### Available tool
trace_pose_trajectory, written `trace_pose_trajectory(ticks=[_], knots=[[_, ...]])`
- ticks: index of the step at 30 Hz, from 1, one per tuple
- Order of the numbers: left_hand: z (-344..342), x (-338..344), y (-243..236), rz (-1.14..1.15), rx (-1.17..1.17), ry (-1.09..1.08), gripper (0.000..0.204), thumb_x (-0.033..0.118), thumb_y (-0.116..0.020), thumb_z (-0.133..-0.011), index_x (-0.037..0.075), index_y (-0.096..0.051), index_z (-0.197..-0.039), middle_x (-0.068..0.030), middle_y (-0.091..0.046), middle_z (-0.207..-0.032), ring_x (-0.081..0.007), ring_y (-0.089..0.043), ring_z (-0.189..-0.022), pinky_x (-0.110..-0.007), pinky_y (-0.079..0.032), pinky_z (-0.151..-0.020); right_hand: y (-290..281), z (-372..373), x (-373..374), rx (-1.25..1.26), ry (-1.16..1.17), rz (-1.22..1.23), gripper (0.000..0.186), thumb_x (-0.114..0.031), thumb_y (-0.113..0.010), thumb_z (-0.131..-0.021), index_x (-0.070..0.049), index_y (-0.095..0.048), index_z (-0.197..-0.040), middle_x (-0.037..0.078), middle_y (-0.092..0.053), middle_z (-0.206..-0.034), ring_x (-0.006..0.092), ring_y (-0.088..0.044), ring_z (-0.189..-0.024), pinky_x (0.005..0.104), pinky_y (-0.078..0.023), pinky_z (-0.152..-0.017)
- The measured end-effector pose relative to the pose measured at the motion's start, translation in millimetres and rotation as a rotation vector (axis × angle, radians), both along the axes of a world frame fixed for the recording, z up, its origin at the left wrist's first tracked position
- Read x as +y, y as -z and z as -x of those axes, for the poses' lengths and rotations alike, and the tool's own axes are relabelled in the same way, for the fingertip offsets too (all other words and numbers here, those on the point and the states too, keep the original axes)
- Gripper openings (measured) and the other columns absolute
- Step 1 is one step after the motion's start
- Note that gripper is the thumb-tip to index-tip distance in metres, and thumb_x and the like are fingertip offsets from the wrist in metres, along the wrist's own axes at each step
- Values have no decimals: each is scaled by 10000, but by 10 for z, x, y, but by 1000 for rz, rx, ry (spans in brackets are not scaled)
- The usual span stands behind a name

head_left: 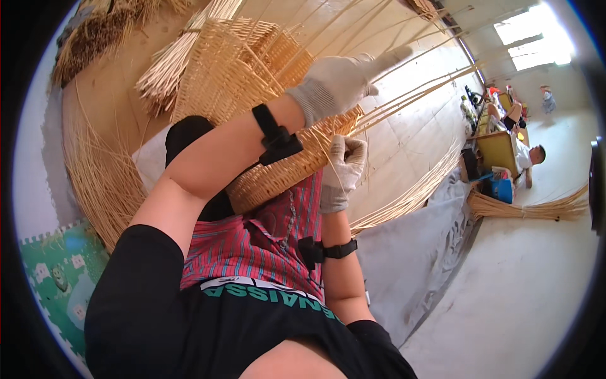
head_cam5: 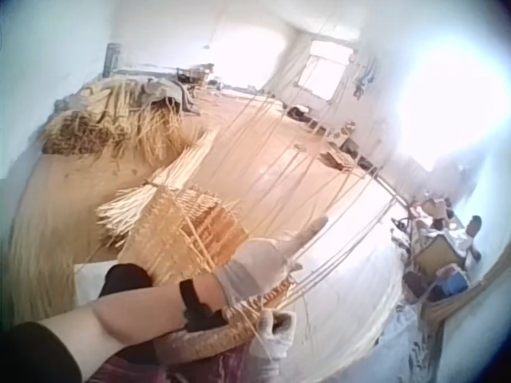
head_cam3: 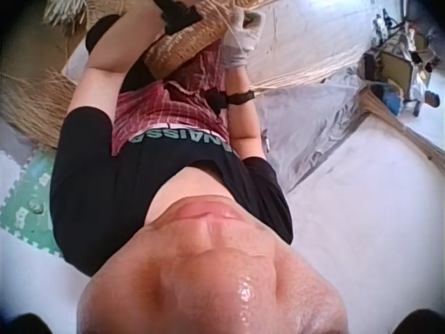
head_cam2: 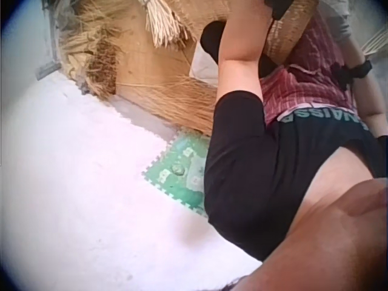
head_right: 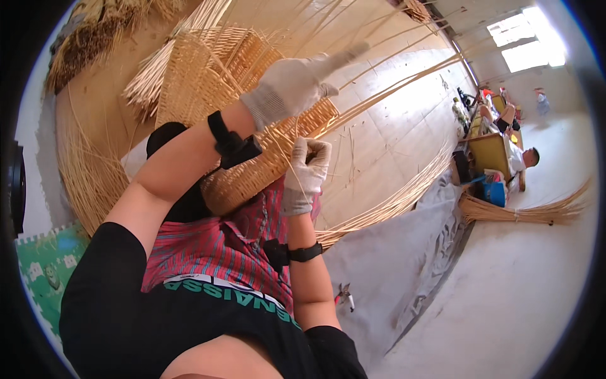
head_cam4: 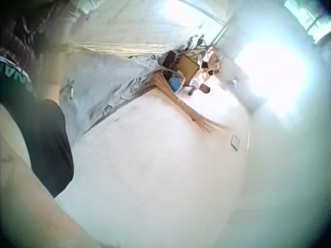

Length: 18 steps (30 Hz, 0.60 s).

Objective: Weaving a large wicker or straw basket, including measuring, spraying with water, and using a drill.

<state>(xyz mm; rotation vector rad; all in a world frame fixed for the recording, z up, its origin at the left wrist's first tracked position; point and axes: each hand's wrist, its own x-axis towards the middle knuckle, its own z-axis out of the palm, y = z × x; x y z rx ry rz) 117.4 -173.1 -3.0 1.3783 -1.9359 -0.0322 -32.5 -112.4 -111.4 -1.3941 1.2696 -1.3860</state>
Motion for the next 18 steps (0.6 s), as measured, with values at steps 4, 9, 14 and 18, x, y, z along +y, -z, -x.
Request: trace_pose_trajectory(ticks=[4,9,14,18], knots=[[-280,437,374,61,949,-5,465,67,-595,-987,171,-447,-1415,-110,-736,-969,-105,-602,-590,-258,-499,-510,-71,61,-61,-44,-100,-51,185,-139,-737,-926,-63,-579,-868,-38,-526,-757,32,-407,-664,199,-377,-594],[-623,825,878,-252,1367,-71,81,32,-539,-1010,79,-543,-1076,-68,-716,-959,-32,-508,-505,-182,-415,-400,-308,-68,-3,331,-136,7,161,-139,-743,-904,-54,-607,-895,14,-584,-732,101,-512,-636,247,-455,-609],[-652,709,997,-230,1321,13,85,19,-537,-1010,74,-539,-1075,-63,-710,-965,-60,-578,-626,-186,-442,-463,-822,-281,105,635,21,452,304,-106,-639,-929,-96,-627,-1232,169,-712,-946,309,-691,-821,395,-546,-737],[-728,598,969,-181,1058,-19,77,16,-566,-994,67,-544,-1048,-59,-705,-955,-128,-671,-791,-239,-530,-672,-754,-866,-95,537,-293,-270,606,-110,-576,-964,-114,-361,-1531,177,-720,-885,322,-699,-783,431,-548,-679]])
